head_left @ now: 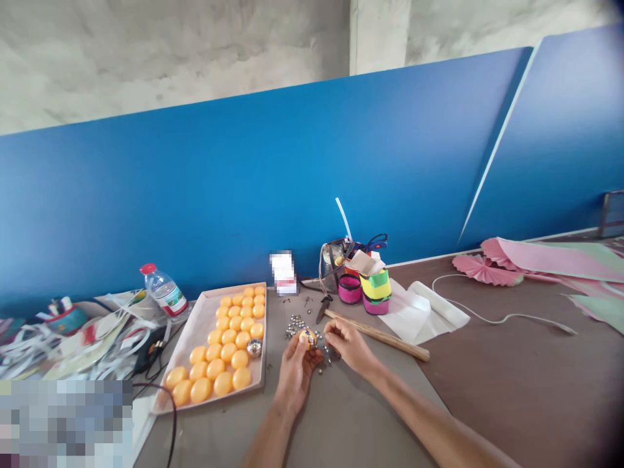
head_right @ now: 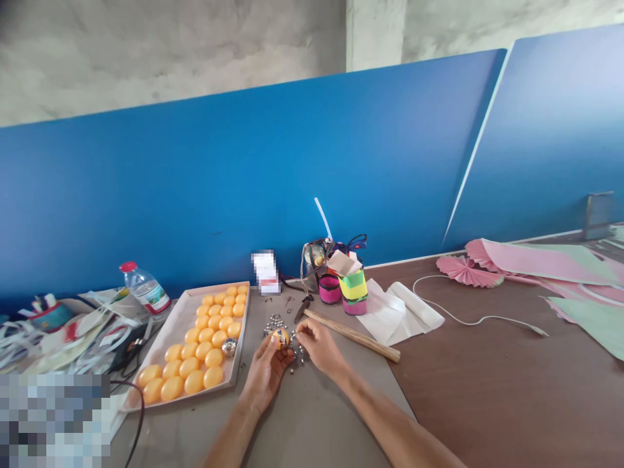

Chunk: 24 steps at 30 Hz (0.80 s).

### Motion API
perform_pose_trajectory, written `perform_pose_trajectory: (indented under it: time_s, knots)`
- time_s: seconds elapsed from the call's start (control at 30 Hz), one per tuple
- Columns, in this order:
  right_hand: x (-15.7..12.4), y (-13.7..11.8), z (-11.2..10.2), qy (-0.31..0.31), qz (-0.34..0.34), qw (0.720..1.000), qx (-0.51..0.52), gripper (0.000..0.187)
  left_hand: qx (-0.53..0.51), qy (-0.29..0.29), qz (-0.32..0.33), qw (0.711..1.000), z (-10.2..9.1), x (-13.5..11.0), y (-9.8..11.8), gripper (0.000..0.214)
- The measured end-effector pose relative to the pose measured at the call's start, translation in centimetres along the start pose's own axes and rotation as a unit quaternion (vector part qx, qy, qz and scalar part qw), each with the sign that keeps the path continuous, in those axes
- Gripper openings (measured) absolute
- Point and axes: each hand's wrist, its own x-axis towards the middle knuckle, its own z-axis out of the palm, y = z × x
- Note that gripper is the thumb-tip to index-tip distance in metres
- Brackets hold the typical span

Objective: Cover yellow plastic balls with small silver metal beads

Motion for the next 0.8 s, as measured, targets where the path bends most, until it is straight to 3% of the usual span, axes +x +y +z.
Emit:
perform_pose_trajectory:
  time_s: [0.27, 0.53, 0.8]
  knots:
    - [-0.3, -0.68, 0.61, -0.047, 0.071, 0.974, 0.212, 0.015, 0.028, -0.033, -0.003, 0.999, 0.53, -0.3, 0.34, 0.028]
    - [-0.03, -0.42, 0.71, -0.019, 0.087, 0.982, 0.165, 0.013, 0.028, -0.014, -0.012, 0.999, 0.58, -0.45, 0.43, 0.03]
    - [-0.27, -0.55, 0.88, -0.039, 0.099, 0.981, 0.162, 0.011, 0.035, -0.02, -0.013, 0.999, 0.86, -0.56, 0.42, 0.033]
